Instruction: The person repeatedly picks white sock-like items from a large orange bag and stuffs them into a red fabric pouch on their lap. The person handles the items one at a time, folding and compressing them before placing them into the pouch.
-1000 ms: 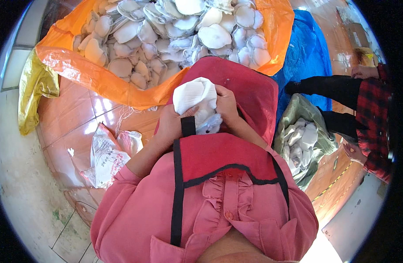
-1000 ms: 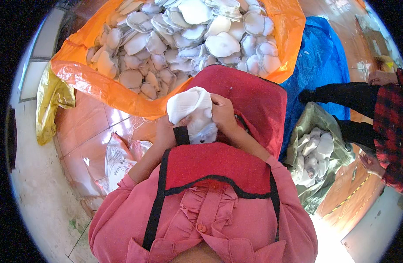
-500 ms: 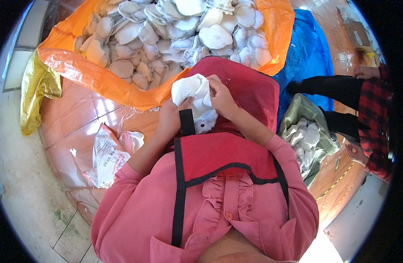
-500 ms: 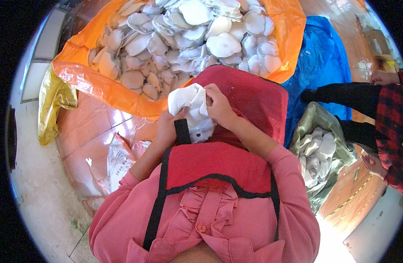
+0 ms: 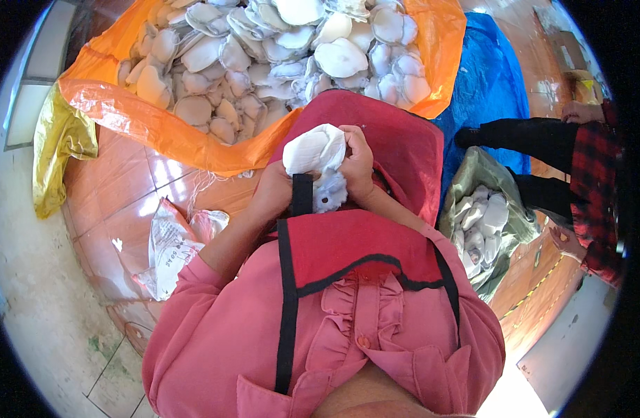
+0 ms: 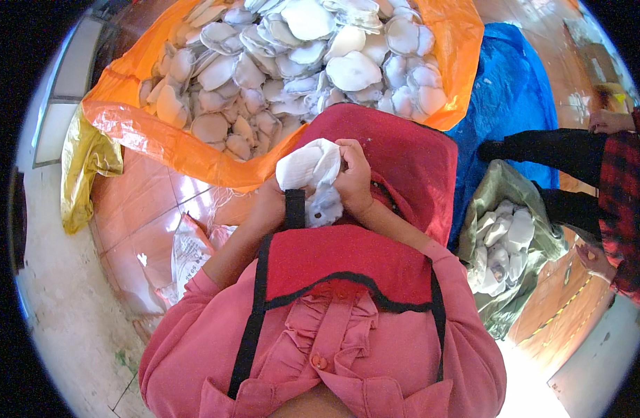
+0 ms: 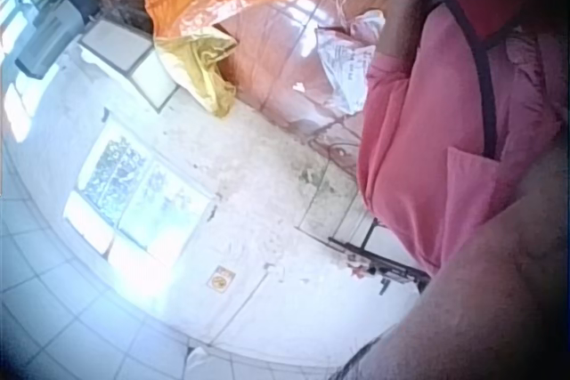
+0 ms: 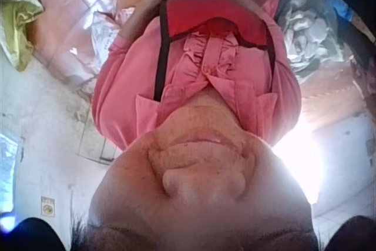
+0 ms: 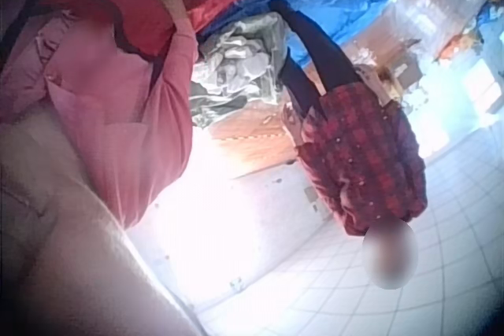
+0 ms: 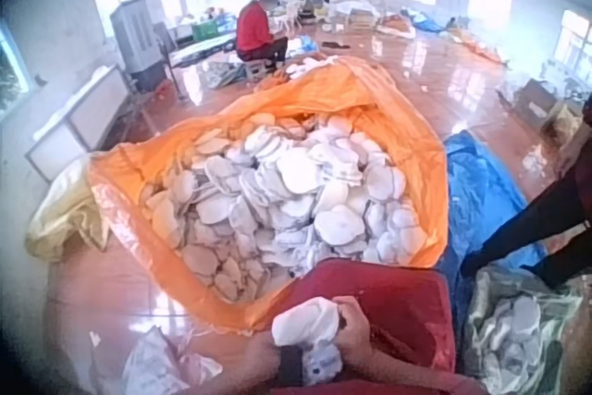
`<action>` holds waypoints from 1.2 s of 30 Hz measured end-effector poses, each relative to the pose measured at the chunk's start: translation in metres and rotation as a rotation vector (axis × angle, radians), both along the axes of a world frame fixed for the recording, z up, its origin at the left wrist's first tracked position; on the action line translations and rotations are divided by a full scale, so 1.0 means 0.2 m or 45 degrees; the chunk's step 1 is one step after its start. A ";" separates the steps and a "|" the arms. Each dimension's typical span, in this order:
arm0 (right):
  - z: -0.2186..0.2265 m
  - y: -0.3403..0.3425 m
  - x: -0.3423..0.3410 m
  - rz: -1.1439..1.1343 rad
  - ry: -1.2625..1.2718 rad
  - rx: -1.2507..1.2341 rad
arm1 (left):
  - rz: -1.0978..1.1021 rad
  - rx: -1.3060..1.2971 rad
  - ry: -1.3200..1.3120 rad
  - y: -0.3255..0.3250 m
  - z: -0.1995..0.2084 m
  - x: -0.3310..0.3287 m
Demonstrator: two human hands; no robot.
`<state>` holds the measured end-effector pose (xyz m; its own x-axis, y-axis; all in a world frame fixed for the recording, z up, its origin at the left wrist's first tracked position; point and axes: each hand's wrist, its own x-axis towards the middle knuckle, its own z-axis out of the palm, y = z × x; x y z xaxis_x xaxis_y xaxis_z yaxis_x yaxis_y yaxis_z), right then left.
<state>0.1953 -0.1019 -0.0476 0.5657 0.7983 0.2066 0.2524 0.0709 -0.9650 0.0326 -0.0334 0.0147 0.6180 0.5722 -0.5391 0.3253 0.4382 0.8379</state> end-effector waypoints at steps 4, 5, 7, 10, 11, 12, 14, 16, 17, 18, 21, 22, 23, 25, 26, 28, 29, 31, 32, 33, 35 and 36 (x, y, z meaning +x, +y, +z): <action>-0.09 -0.01 0.03 0.049 0.393 -0.116 | -0.024 -0.114 -0.046 0.03 -0.01 0.05; -0.10 -0.01 0.03 0.042 0.426 -0.097 | 0.023 -0.235 -0.120 0.03 -0.03 0.06; -0.10 0.00 0.03 -0.020 0.473 0.017 | 0.094 -0.396 -0.233 0.04 -0.07 0.07; -0.07 0.01 0.03 -0.137 0.416 0.157 | 0.159 -0.483 -0.305 0.03 -0.12 0.07; -0.08 0.00 0.05 -0.144 0.334 0.103 | 0.177 -0.492 -0.301 0.03 -0.14 0.05; -0.09 -0.01 0.07 -0.151 0.252 0.050 | 0.195 -0.500 -0.296 0.03 -0.16 0.04; -0.10 -0.04 0.09 -0.062 0.152 0.016 | 0.310 -0.495 -0.331 0.01 -0.08 0.05; -0.11 -0.07 0.10 -0.086 0.031 -0.059 | 0.392 -0.505 -0.355 0.00 -0.07 0.05; -0.10 -0.08 0.09 -0.109 0.035 -0.044 | 0.417 -0.517 -0.361 0.01 -0.08 0.04; -0.10 -0.09 0.08 -0.132 0.040 -0.029 | 0.442 -0.529 -0.367 0.01 -0.08 0.04; -0.04 -0.13 0.07 -0.100 -0.063 -0.039 | 0.558 -0.529 -0.216 0.01 -0.09 0.04; -0.03 -0.14 0.07 -0.073 -0.113 -0.052 | 0.569 -0.465 -0.261 0.01 -0.10 0.04; -0.03 -0.17 0.07 -0.017 0.077 -0.157 | 0.579 -0.401 -0.305 0.00 -0.10 0.05; -0.02 -0.15 0.07 0.024 0.068 -0.078 | 0.576 -0.310 -0.340 0.00 -0.09 0.05; -0.01 -0.14 0.07 0.044 0.064 -0.039 | 0.562 -0.283 -0.330 0.02 -0.09 0.06; 0.01 -0.12 0.09 0.135 0.071 -0.061 | 0.544 -0.181 -0.283 0.04 -0.10 0.08; 0.03 -0.11 0.10 0.183 0.075 -0.071 | 0.540 -0.107 -0.245 0.04 -0.12 0.07; 0.04 -0.11 0.12 0.283 0.285 -0.182 | 0.500 0.064 -0.153 0.07 -0.19 0.07; 0.04 -0.11 0.13 0.330 0.393 -0.241 | 0.461 0.160 -0.096 0.08 -0.24 0.06; 0.04 -0.10 0.13 0.355 0.497 -0.218 | 0.422 0.255 -0.040 0.10 -0.29 0.05; 0.04 -0.06 0.14 0.397 0.708 -0.165 | 0.351 0.324 0.043 0.12 -0.27 0.05; 0.03 -0.05 0.14 0.400 0.725 -0.209 | 0.314 0.359 0.083 0.13 -0.27 0.05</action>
